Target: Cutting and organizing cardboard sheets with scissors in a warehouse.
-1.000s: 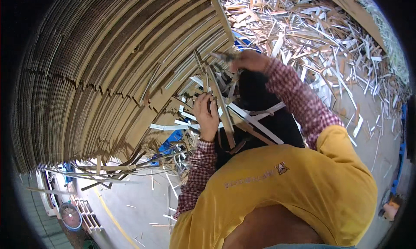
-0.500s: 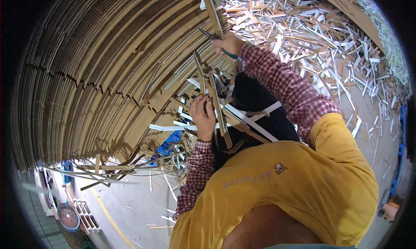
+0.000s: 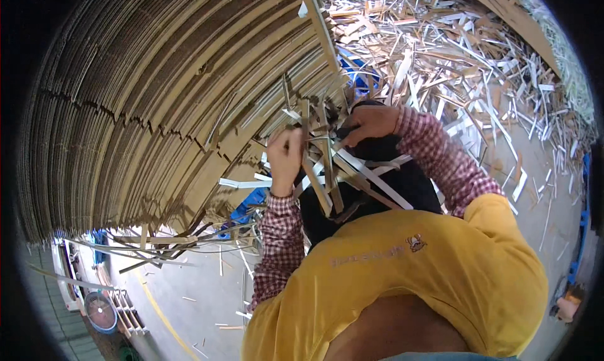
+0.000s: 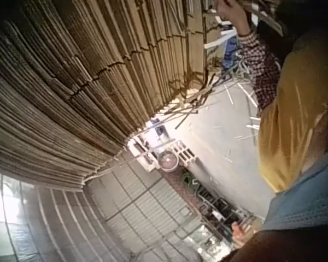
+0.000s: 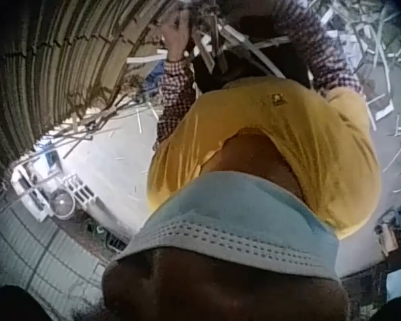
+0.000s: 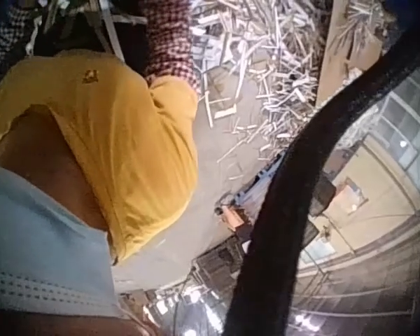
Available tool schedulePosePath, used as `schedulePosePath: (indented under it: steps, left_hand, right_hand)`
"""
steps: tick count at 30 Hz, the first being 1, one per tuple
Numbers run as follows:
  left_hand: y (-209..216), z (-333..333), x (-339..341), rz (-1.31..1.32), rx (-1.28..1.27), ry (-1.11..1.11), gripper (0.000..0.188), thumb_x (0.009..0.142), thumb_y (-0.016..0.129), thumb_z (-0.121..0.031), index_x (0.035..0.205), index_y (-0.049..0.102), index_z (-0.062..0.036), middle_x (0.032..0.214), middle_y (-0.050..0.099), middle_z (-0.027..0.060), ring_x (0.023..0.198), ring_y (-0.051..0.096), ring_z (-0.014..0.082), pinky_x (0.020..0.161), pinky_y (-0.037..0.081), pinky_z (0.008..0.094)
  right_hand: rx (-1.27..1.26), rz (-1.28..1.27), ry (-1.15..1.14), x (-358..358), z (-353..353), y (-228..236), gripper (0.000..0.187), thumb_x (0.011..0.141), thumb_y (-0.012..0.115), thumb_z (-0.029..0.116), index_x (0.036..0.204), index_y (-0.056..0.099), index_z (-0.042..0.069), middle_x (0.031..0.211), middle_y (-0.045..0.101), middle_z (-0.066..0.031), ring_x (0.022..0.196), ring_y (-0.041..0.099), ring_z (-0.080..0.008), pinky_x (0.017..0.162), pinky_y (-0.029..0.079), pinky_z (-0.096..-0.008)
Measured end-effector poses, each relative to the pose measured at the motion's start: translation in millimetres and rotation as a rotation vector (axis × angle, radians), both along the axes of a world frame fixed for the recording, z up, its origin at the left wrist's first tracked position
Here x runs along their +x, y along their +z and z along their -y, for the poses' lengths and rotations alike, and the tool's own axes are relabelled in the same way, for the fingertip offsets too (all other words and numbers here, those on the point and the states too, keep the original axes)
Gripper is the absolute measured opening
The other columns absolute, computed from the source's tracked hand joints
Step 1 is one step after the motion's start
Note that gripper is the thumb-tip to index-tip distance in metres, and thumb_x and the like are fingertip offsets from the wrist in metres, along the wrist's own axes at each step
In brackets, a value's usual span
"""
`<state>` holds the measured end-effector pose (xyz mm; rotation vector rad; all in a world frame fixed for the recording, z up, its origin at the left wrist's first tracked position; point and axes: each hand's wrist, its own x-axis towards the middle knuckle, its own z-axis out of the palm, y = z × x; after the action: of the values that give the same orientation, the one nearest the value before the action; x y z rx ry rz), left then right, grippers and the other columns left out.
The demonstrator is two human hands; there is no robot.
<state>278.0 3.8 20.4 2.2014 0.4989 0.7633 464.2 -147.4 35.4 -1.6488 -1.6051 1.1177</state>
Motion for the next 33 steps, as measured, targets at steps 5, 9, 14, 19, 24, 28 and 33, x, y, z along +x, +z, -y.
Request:
schedulePosePath:
  steps: [5,9,14,19,24,28,33]
  left_hand:
    - [-30,-13,-34,0.097,-0.12,0.052,0.035,0.09,0.047,-0.024,0.064,0.046,-0.0015,0.058,0.042,-0.0001,0.054,0.035,0.0058,0.047,0.028,0.0237]
    - [-40,-12,-41,0.168,-0.098,0.119,0.035,0.09,0.046,-0.024,0.064,0.047,-0.0014,0.058,0.043,-0.0006,0.054,0.035,0.0057,0.048,0.028,0.0231]
    - [-37,-13,-37,0.229,-0.122,0.194,0.035,0.091,0.045,-0.025,0.066,0.05,-0.0007,0.059,0.046,-0.0009,0.054,0.037,0.0063,0.049,0.028,0.0231]
    - [-8,-3,-31,0.256,0.075,0.216,0.018,0.084,0.052,-0.014,0.079,0.055,0.0029,0.073,0.053,0.0146,0.065,0.049,0.0261,0.06,0.039,0.0342]
    - [20,14,-15,0.085,0.602,-0.02,0.034,0.078,0.058,-0.015,0.109,0.052,-0.0026,0.098,0.054,0.0206,0.093,0.047,0.0427,0.085,0.035,0.049]
    - [9,4,-15,0.226,-0.026,0.202,0.034,0.084,0.054,-0.016,0.114,0.049,0.0001,0.101,0.054,0.0172,0.089,0.054,0.0253,0.077,0.042,0.0345]
    - [-34,-7,-43,0.429,-0.272,0.404,0.027,0.088,0.045,-0.011,0.111,0.049,0.0033,0.089,0.058,0.0115,0.079,0.055,0.0135,0.069,0.043,0.0252]
  right_hand:
    - [0.16,-0.005,-0.319,41,-41,33,0.035,0.083,0.054,0.036,0.077,0.065,0.003,0.07,0.062,-0.0073,0.065,0.058,-0.0118,0.061,0.046,-0.0253]
    - [-0.097,0.003,-0.52,67,-72,52,0.046,0.086,0.046,0.042,0.087,0.063,-0.001,0.088,0.063,-0.013,0.082,0.06,-0.0168,0.059,0.051,-0.0312]
    - [-0.24,-0.159,-0.707,76,-100,50,0.049,0.088,0.043,0.042,0.097,0.06,-0.003,0.085,0.061,-0.012,0.069,0.058,-0.0182,0.06,0.053,-0.0337]
    - [0.236,0.042,-0.85,7,-63,39,0.031,0.081,0.052,0.027,0.075,0.058,-0.003,0.062,0.054,-0.0112,0.051,0.05,-0.0151,0.045,0.04,-0.0311]
    - [0.032,-0.106,-0.481,-48,3,7,0.033,0.082,0.055,0.03,0.066,0.06,0.001,0.057,0.053,-0.0047,0.048,0.047,-0.0098,0.044,0.037,-0.0271]
    - [-0.019,-0.089,-0.112,-23,1,-17,0.039,0.081,0.056,0.035,0.069,0.064,-0.001,0.061,0.06,-0.0075,0.051,0.05,-0.0122,0.054,0.043,-0.0306]
    - [0.261,0.035,-0.167,26,-33,-4,0.036,0.081,0.057,0.036,0.078,0.065,0.002,0.066,0.061,-0.0077,0.057,0.051,-0.0105,0.055,0.04,-0.0251]
